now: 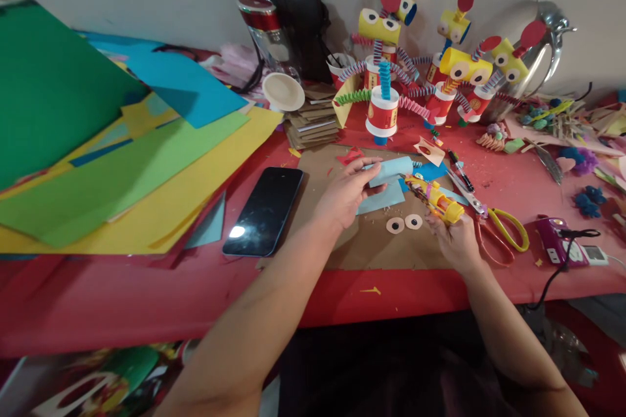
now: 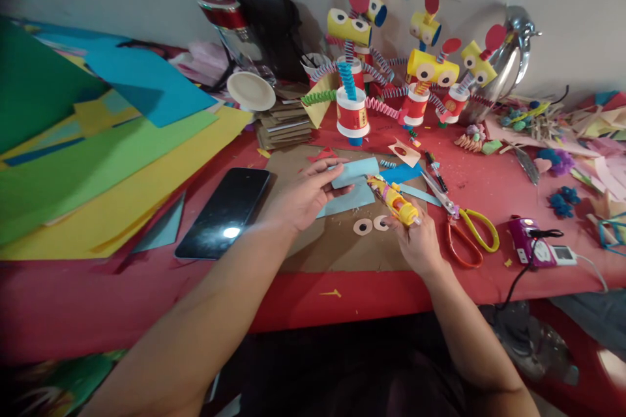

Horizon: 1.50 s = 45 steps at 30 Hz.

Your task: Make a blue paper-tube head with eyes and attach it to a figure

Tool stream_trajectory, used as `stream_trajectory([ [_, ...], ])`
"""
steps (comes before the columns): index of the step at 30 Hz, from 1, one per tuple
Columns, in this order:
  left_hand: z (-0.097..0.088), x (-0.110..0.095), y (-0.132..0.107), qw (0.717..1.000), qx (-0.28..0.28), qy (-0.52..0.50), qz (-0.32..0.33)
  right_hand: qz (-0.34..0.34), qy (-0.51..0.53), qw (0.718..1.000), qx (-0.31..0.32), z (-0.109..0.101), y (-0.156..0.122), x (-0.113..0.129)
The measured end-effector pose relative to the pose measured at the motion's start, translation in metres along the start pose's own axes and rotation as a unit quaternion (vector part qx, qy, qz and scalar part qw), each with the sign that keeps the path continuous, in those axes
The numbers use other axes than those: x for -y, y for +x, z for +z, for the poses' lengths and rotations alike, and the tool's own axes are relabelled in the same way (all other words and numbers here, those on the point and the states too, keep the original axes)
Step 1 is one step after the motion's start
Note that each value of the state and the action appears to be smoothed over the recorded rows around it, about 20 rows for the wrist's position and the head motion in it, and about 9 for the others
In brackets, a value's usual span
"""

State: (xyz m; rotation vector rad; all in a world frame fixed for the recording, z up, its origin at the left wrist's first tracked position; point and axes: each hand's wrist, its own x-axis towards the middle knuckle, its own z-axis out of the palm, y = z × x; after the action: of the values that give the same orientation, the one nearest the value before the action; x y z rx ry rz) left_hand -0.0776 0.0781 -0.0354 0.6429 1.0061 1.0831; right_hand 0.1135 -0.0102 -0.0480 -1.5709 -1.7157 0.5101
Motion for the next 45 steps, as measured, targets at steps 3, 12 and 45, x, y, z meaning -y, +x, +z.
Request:
stream_trajectory([
  [3, -0.001, 0.0, 0.001, 1.0, 0.005, 0.005, 0.0, -0.006, -0.011, 1.0, -0.004, 0.0, 0.0, 0.0],
  [12, -0.001, 0.0, 0.002, 1.0, 0.002, 0.003, 0.0, -0.035, -0.05, 0.997, -0.045, 0.002, 0.0, -0.005],
  [45, 0.001, 0.001, 0.0, 1.0, -0.008, 0.004, -0.004, -0.076, -0.069, 0.992, -0.07, 0.005, -0.001, -0.01],
])
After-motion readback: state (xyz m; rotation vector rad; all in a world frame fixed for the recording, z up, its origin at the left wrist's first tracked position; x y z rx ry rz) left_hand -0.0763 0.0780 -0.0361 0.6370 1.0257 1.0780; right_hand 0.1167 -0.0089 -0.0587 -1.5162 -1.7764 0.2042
